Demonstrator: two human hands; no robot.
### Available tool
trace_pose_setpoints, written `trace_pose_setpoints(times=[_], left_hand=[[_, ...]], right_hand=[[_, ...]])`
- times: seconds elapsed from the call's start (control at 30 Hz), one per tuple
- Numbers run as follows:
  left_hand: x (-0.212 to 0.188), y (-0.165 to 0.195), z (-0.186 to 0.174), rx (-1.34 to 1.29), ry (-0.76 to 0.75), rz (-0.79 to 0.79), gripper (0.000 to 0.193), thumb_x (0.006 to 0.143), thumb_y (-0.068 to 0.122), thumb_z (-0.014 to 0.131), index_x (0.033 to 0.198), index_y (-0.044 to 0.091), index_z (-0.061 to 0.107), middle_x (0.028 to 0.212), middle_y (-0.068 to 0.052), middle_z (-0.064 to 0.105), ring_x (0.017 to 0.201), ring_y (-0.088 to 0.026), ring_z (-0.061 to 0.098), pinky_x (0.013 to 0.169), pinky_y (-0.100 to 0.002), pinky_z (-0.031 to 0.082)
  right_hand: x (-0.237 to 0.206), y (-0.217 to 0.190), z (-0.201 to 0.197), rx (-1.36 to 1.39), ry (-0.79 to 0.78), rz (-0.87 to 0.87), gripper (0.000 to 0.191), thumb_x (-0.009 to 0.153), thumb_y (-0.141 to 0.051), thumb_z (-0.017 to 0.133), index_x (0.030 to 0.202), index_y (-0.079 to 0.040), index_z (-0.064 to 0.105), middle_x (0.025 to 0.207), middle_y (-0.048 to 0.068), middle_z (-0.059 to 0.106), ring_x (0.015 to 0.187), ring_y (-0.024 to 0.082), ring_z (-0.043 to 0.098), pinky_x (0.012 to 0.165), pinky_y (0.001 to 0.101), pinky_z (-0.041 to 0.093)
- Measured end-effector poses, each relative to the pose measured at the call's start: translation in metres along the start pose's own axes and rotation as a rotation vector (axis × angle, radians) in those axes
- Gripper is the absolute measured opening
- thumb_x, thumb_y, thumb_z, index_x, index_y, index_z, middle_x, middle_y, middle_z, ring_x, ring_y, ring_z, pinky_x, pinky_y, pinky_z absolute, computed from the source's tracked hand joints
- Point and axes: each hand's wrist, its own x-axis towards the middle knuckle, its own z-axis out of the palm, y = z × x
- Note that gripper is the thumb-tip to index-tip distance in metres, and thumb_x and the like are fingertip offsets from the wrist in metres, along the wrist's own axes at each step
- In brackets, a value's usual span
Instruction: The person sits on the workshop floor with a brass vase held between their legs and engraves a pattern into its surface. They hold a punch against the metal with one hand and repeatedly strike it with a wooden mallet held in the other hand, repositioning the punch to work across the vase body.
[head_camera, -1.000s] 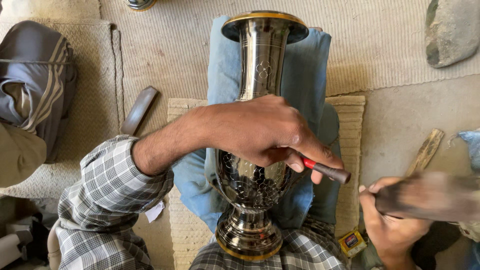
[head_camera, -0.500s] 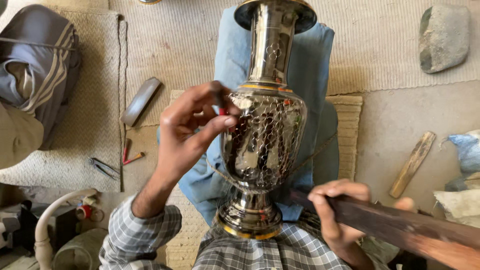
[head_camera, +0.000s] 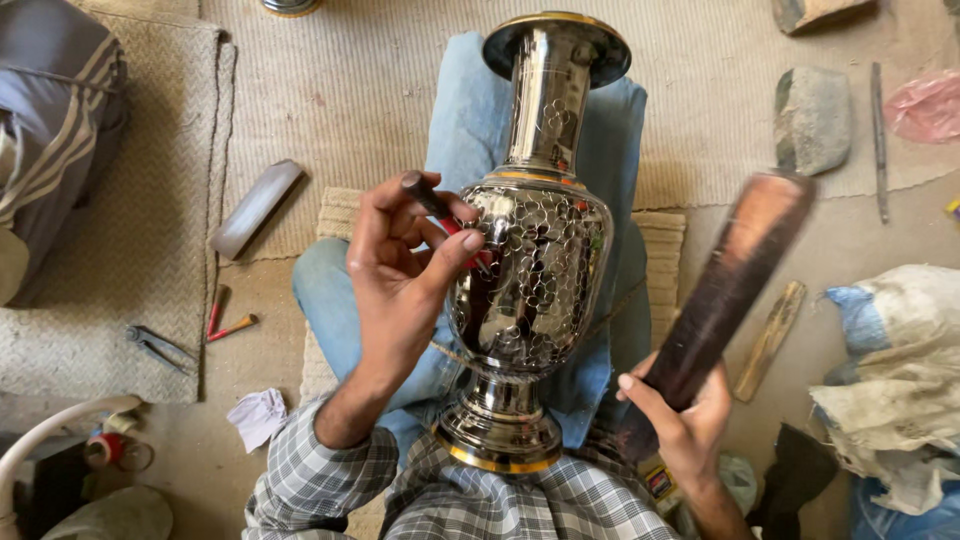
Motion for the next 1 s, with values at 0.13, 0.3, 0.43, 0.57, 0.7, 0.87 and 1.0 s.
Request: trace_pose_setpoints(times=[0.13, 0.3, 0.43, 0.57, 0.7, 0.87, 1.0], left_hand=[[0.004, -0.008, 0.018, -0.056, 0.027, 0.051, 0.050, 0.097, -0.008, 0.074, 0.136, 0.002, 0.046, 0.114, -0.013, 0.068, 0.085, -0.011, 0.067, 0.082, -0.028, 0.062], [-0.003, -0.019, 0.039, -0.119, 0.115, 0.042, 0.050, 0.096, -0.010, 0.072, 0.134, 0.003, 0.042, 0.110, -0.012, 0.066, 0.082, -0.009, 0.063, 0.077, -0.025, 0.059], [-0.015, -0.022, 0.051, -0.034, 0.185, 0.109, 0.051, 0.097, -0.010, 0.074, 0.132, 0.005, 0.040, 0.110, -0.010, 0.065, 0.084, -0.007, 0.059, 0.078, -0.022, 0.053], [-0.022, -0.024, 0.058, -0.036, 0.233, 0.095, 0.051, 0.097, -0.010, 0.074, 0.131, 0.005, 0.040, 0.108, -0.009, 0.064, 0.089, -0.007, 0.056, 0.078, -0.020, 0.051], [-0.025, -0.024, 0.060, -0.037, 0.213, 0.121, 0.049, 0.099, -0.011, 0.072, 0.132, 0.005, 0.039, 0.109, -0.010, 0.064, 0.086, -0.007, 0.057, 0.080, -0.022, 0.052], [-0.031, -0.025, 0.062, -0.063, 0.195, 0.140, 0.048, 0.100, -0.012, 0.070, 0.130, 0.006, 0.037, 0.112, -0.012, 0.062, 0.086, -0.007, 0.058, 0.076, -0.020, 0.051], [-0.033, -0.028, 0.066, -0.101, 0.208, 0.149, 0.047, 0.100, -0.011, 0.072, 0.129, 0.005, 0.039, 0.109, -0.010, 0.061, 0.090, -0.008, 0.061, 0.083, -0.022, 0.054]], right_hand=[[0.013, -0.025, -0.012, -0.085, 0.027, -0.021, 0.067, 0.079, 0.007, 0.076, 0.138, 0.001, 0.046, 0.088, 0.007, 0.067, 0.073, 0.016, 0.070, 0.068, 0.0290, 0.058], [0.044, -0.071, -0.028, -0.415, -0.041, -0.146, 0.053, 0.080, 0.007, 0.080, 0.125, 0.004, 0.051, 0.094, 0.009, 0.068, 0.087, 0.016, 0.068, 0.080, 0.0292, 0.057], [0.083, -0.119, -0.032, -0.552, -0.156, -0.189, 0.050, 0.081, 0.001, 0.081, 0.121, 0.001, 0.049, 0.097, 0.007, 0.067, 0.086, 0.014, 0.068, 0.077, 0.0278, 0.058], [0.131, -0.172, -0.019, -0.860, -0.404, -0.297, 0.061, 0.080, -0.010, 0.085, 0.129, -0.001, 0.049, 0.086, 0.003, 0.070, 0.076, 0.012, 0.069, 0.070, 0.0276, 0.058], [0.168, -0.220, 0.011, -1.282, -0.554, -0.663, 0.083, 0.076, -0.006, 0.083, 0.149, -0.008, 0.044, 0.091, 0.016, 0.070, 0.072, 0.020, 0.069, 0.058, 0.0343, 0.054], [0.185, -0.265, 0.052, -1.263, -0.834, -0.610, 0.092, 0.081, -0.008, 0.082, 0.158, -0.021, 0.034, 0.085, 0.009, 0.066, 0.068, 0.018, 0.061, 0.054, 0.0322, 0.050], [0.184, -0.277, 0.074, -1.139, -0.883, -0.670, 0.088, 0.082, -0.006, 0.077, 0.155, -0.025, 0.033, 0.097, 0.008, 0.067, 0.072, 0.015, 0.064, 0.060, 0.0286, 0.051]])
